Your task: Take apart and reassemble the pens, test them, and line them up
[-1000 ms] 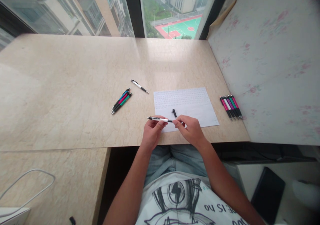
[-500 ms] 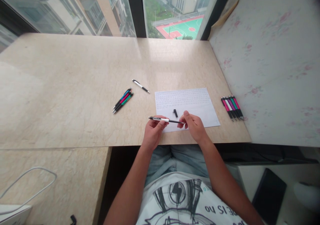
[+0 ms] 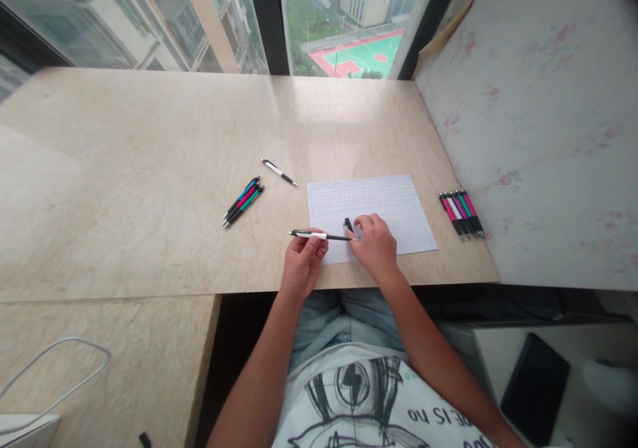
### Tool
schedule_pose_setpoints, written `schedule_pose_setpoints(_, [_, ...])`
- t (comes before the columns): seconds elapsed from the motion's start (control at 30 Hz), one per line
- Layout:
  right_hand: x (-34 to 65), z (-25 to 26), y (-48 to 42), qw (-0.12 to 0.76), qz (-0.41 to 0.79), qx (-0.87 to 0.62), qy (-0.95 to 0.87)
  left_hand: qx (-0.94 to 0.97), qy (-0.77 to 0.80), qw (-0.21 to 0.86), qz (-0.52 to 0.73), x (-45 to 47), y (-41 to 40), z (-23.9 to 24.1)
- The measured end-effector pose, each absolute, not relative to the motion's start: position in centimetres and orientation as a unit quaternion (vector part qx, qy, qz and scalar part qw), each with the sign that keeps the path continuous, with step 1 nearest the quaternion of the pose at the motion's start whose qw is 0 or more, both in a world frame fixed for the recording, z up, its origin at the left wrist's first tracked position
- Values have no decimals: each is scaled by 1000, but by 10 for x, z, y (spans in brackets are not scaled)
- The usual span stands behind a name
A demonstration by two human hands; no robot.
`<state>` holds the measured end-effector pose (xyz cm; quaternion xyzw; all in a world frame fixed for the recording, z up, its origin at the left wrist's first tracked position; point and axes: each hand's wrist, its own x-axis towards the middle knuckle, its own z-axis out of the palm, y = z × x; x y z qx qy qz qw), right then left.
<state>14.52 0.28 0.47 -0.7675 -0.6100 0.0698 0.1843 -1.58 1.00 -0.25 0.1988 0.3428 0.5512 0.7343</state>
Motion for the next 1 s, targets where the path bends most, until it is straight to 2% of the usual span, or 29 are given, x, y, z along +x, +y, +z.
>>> schedule_pose_setpoints(0.1, [148, 6, 2, 195, 59, -783, -588, 199, 343, 734, 552, -16, 10, -2])
schedule_pose_setpoints(0.2, [158, 9, -2, 249, 65, -789, -558, 199, 344, 734, 551, -16, 9, -1])
schedule_pose_setpoints(0.37, [178, 18, -15, 391, 265, -713, -519, 199, 345, 732, 552, -16, 9, -1])
schedule_pose_setpoints(0.47, [185, 27, -25, 435, 334, -665, -507, 200, 347, 731, 552, -15, 9, 0])
schedule_pose_setpoints(0.67, [190, 40, -33, 471, 333, -618, -534, 204, 358, 724, 553, -15, 9, 1])
schedule_pose_setpoints(1.0, [180, 47, -31, 446, 322, -604, -577, 221, 357, 720, 552, -15, 9, -3])
